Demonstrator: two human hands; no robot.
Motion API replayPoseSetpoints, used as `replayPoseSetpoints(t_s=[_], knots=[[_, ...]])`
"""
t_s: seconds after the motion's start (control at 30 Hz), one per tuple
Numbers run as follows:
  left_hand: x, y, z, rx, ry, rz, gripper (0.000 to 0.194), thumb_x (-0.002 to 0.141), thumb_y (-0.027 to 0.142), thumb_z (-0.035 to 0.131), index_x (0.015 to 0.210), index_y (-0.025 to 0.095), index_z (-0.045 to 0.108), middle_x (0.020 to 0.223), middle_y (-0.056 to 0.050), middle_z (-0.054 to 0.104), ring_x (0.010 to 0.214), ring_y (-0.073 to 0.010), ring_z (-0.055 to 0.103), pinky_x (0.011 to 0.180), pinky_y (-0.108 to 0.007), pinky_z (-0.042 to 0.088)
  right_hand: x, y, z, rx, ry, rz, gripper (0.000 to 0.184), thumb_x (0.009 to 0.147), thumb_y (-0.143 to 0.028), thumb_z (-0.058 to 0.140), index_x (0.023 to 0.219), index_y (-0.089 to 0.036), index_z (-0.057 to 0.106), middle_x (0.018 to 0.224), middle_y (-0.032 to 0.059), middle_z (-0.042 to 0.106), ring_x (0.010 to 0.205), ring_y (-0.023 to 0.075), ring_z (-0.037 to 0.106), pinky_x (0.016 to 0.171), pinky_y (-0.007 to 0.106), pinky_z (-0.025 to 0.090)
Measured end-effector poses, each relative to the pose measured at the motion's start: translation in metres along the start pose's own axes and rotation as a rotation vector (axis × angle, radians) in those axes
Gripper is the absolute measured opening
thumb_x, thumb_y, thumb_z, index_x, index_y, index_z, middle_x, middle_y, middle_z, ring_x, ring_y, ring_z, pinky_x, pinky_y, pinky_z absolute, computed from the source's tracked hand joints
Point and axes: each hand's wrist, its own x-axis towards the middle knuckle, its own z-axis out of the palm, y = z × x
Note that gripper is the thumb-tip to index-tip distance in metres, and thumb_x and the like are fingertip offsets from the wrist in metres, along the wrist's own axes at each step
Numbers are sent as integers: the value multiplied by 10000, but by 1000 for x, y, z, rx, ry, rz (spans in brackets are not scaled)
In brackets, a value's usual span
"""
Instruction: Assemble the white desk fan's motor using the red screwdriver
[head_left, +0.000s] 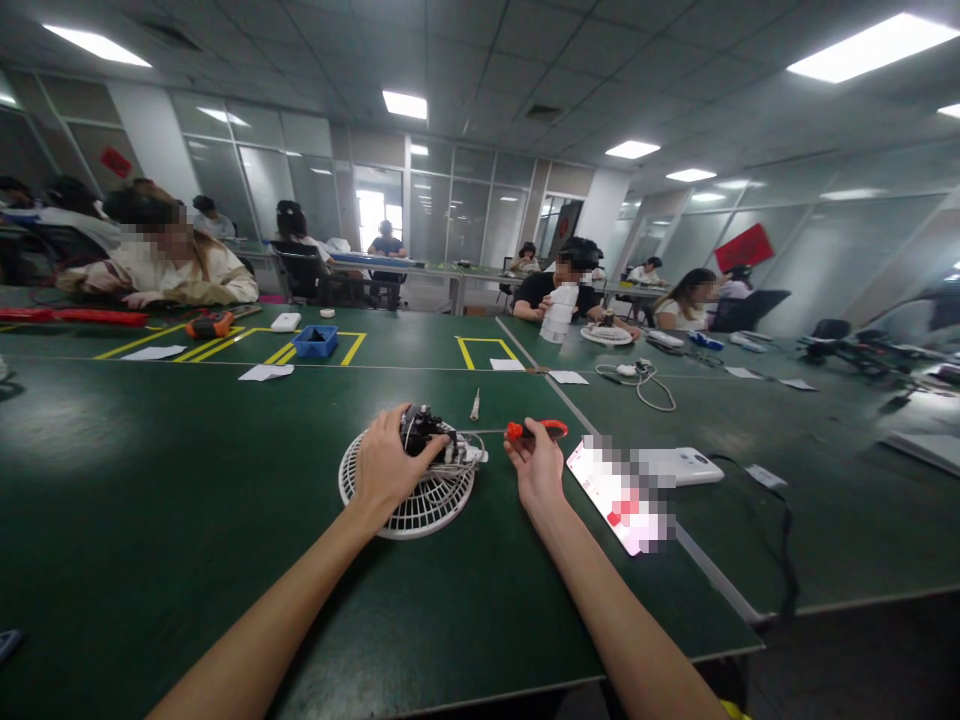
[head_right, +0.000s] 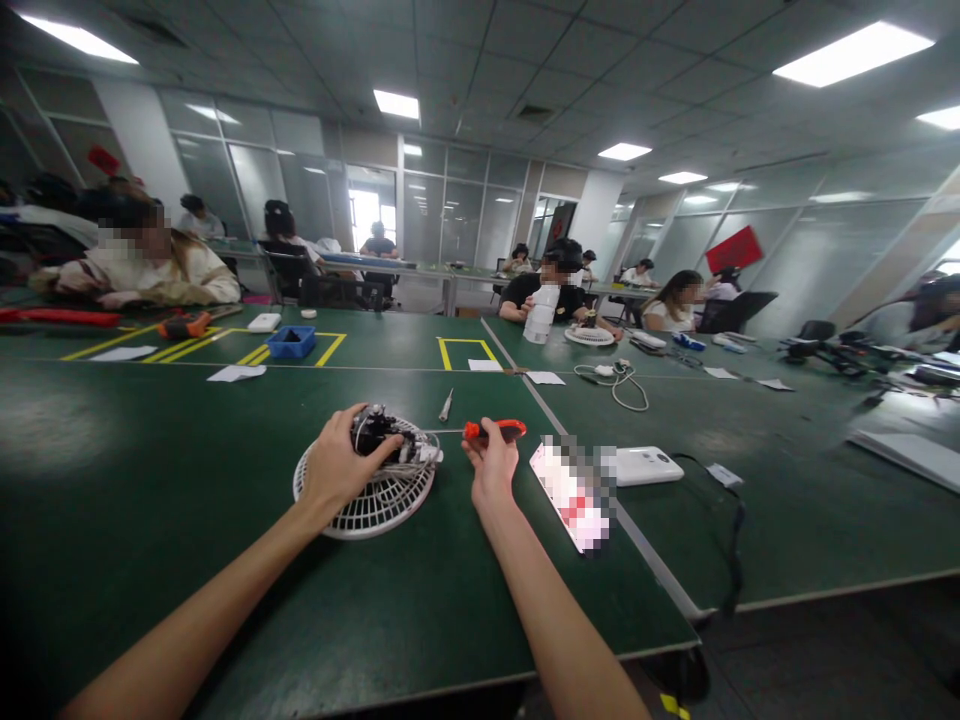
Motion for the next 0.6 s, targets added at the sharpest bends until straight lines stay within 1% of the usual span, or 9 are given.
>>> replayPoseSetpoints(t_s=[0.1, 0.13, 0.2, 0.3, 0.33, 0.4, 0.5, 0.53, 0.6], knots=[[0, 1, 0, -10, -2, -3, 680, 838, 676, 640, 1297, 180, 564, 1172, -124, 656, 1083, -296, 631, 965, -484, 528, 0, 3, 1, -56, 17, -26, 284, 715, -316, 818, 809, -197, 579, 571, -24, 662, 480, 101, 587, 439, 171, 477], [-1, 1, 0, -12, 0, -1, 675, 840, 675, 638, 1295, 182, 563, 1167, -122, 654, 1080, -295, 630, 964, -484, 527, 0, 3, 1, -58, 17, -25, 285, 726, -341, 814, 809, -194, 585, 571, -22, 661, 476, 100, 577, 429, 171, 469], [-1, 2, 0, -11, 6, 1, 677, 842, 676, 636, 1296, 179, 563, 1154, -119, 645, 1072, -294, 627, 963, -485, 527, 0, 3, 0, -19, 13, -20, 254, 760, -362, 777, 804, -199, 587, 589, -22, 664, 507, 112, 603, 458, 190, 508], [-1, 4, 0, -2, 8, -17, 700, 832, 686, 640, 1304, 173, 570, 1150, -118, 619, 1061, -297, 623, 945, -483, 535, 0, -1, -2, 83, -28, 4, 129, 786, -277, 681, 783, -215, 569, 678, -10, 707, 629, 140, 683, 605, 256, 611], [-1, 4, 0, 1, 6, -26, 701, 828, 686, 643, 1304, 175, 575, 1154, -117, 609, 1059, -299, 623, 937, -483, 538, 0, -2, -3, 103, -45, 19, 93, 776, -233, 654, 772, -216, 562, 716, -1, 726, 667, 144, 701, 651, 273, 628], [-1, 4, 0, -3, 11, -34, 697, 820, 686, 653, 1299, 184, 584, 1181, -119, 593, 1077, -304, 619, 940, -485, 539, 0, -4, -3, 111, -67, 52, 86, 745, -161, 623, 755, -212, 555, 769, 19, 752, 713, 148, 723, 699, 276, 636], [-1, 2, 0, -24, 33, -15, 686, 817, 681, 661, 1289, 188, 587, 1245, -129, 586, 1143, -313, 605, 978, -491, 528, 0, -3, -1, 94, -34, 70, 128, 727, -119, 646, 754, -205, 555, 699, 13, 731, 686, 143, 724, 702, 249, 628], [-1, 2, 1, -29, 36, -7, 686, 819, 679, 659, 1287, 183, 586, 1259, -134, 592, 1162, -315, 599, 993, -493, 523, 0, -2, -1, 82, -17, 60, 144, 731, -126, 672, 765, -204, 556, 663, 3, 715, 660, 140, 717, 682, 239, 623], [-1, 0, 1, -30, 32, 5, 692, 828, 677, 654, 1288, 164, 584, 1268, -146, 616, 1180, -316, 594, 1014, -498, 514, 0, 0, 0, 43, 12, 28, 208, 734, -177, 751, 798, -209, 555, 624, -17, 696, 597, 131, 690, 592, 209, 592]])
